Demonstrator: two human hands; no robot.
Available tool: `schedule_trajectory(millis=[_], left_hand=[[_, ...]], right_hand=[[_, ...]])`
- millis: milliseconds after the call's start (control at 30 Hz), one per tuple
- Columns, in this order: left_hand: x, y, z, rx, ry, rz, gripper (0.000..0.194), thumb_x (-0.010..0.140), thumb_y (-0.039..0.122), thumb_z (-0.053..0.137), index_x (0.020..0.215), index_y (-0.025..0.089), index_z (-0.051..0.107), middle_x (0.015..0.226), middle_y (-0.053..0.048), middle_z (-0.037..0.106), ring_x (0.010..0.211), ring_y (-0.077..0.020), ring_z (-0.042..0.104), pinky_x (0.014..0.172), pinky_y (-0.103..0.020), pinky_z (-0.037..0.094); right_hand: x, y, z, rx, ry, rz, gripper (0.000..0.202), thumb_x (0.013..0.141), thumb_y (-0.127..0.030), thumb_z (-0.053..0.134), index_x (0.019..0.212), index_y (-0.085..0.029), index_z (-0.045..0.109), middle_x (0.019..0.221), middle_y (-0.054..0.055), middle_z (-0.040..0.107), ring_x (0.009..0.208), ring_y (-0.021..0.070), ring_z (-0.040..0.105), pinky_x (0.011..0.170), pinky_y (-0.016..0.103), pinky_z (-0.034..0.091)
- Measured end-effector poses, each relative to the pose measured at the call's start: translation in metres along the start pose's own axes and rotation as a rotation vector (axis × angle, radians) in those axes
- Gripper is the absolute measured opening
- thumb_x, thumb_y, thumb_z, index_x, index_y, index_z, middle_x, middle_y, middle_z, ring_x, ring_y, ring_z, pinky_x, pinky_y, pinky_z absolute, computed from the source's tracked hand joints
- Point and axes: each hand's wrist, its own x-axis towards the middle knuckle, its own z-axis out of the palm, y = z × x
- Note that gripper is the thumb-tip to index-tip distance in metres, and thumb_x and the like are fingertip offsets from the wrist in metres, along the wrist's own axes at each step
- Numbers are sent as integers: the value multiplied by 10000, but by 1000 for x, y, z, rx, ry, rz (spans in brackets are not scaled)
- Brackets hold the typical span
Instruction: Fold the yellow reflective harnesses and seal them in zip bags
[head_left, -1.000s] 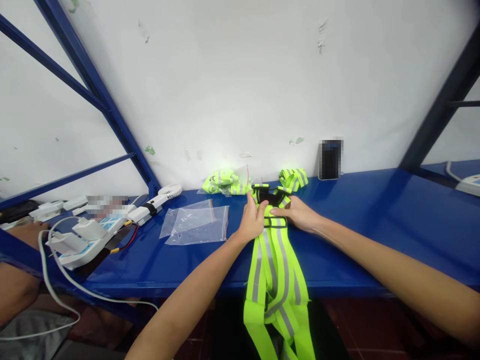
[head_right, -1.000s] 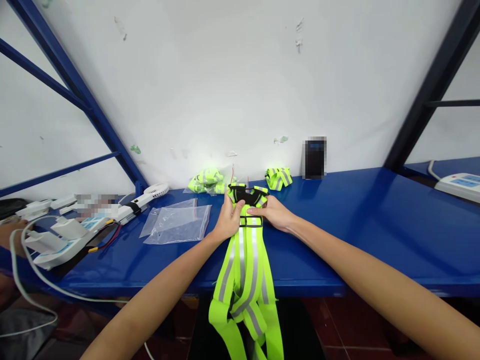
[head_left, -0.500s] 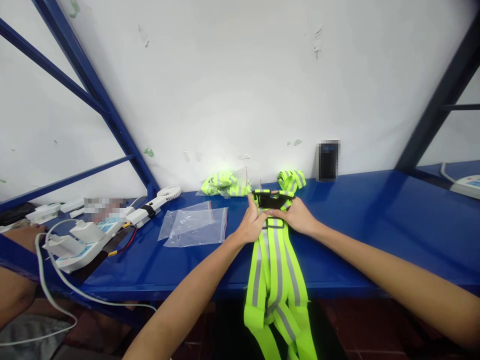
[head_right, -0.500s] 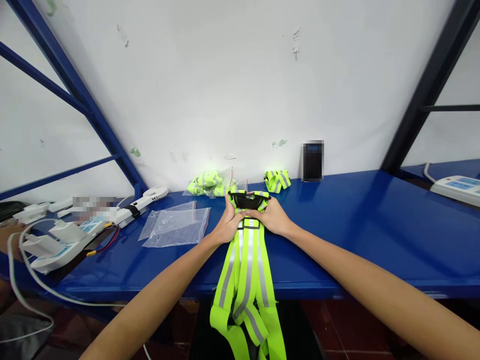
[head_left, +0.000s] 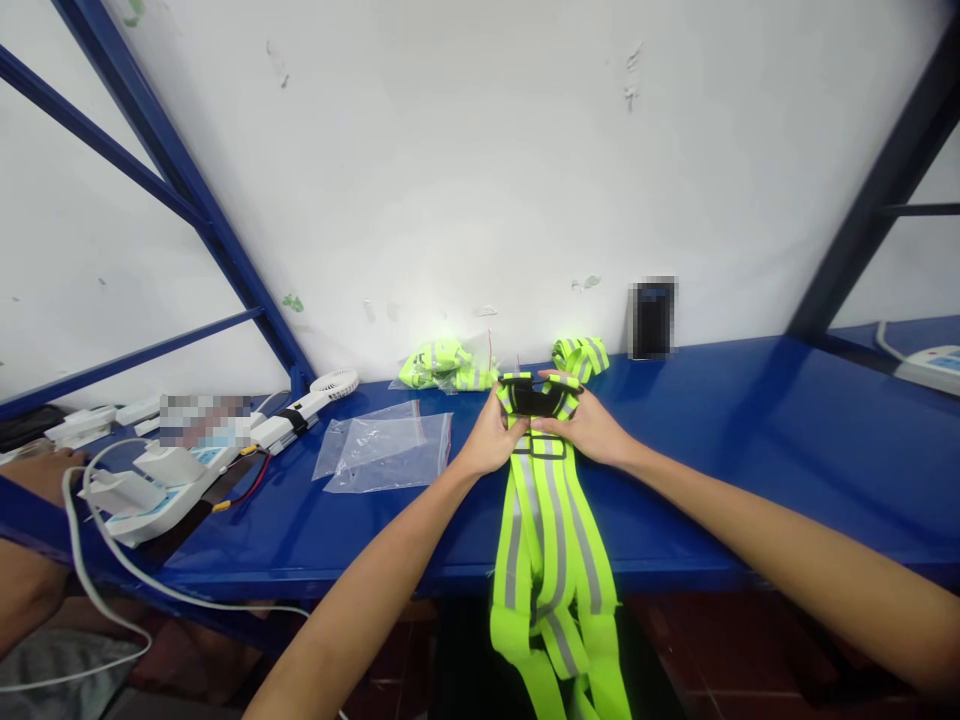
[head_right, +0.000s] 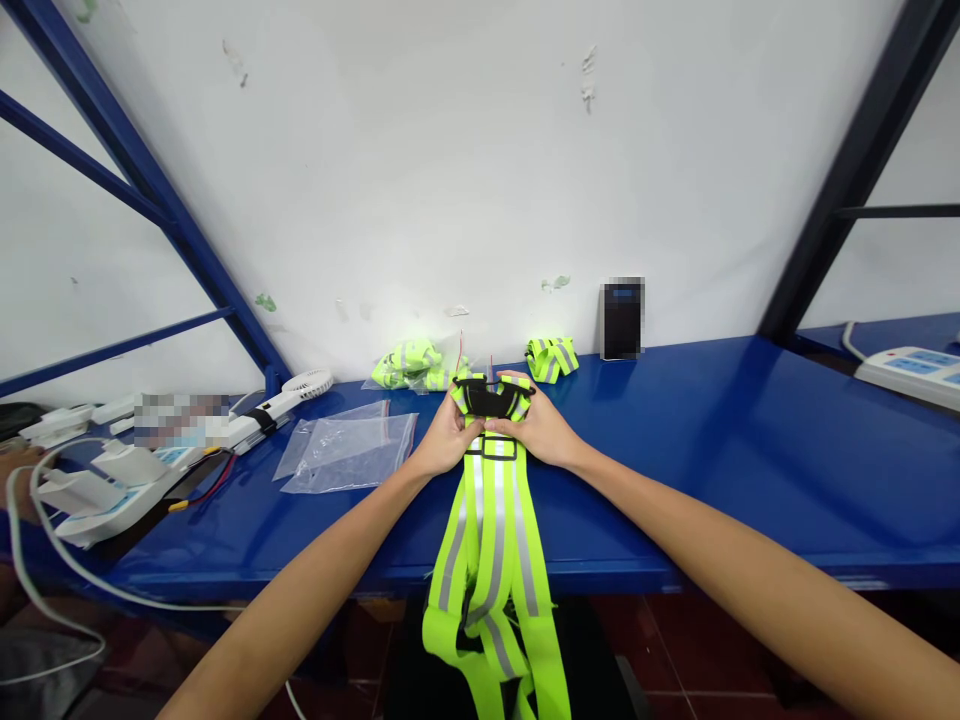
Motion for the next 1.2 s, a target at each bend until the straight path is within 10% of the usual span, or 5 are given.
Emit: schedule_trajectory(millis=[600, 900, 1200], left_hand=[[-2, -8, 11, -196, 203, -267, 375, 723, 261, 657, 1086, 168, 641, 1088, -53, 685, 1080, -258, 596, 994, -388, 413], [-1, -12, 8, 18, 173, -104, 339, 822, 220, 555, 1154, 190, 615, 1273, -47, 609, 1295, -256, 453, 1125, -385, 287], [3, -4, 2, -26, 104, -95, 515, 692, 331, 792, 1108, 143, 555, 1141, -128, 665, 1026, -257, 638, 921, -380, 482]], right_hand=[[3, -11, 0, 69, -28, 41, 558, 642, -402, 820, 1114, -157, 651, 1043, 101, 725, 974, 281, 676, 923, 439, 521], [6, -8, -5, -25, 40, -4, 541, 640, -385, 821, 1102, -153, 663, 1074, 107, 719, 1002, 296, 668, 953, 458, 502], [6, -8, -7, -45, 23, -51, 535, 656, -408, 809, 1102, -150, 666, 1102, 108, 708, 1028, 295, 655, 962, 444, 496]])
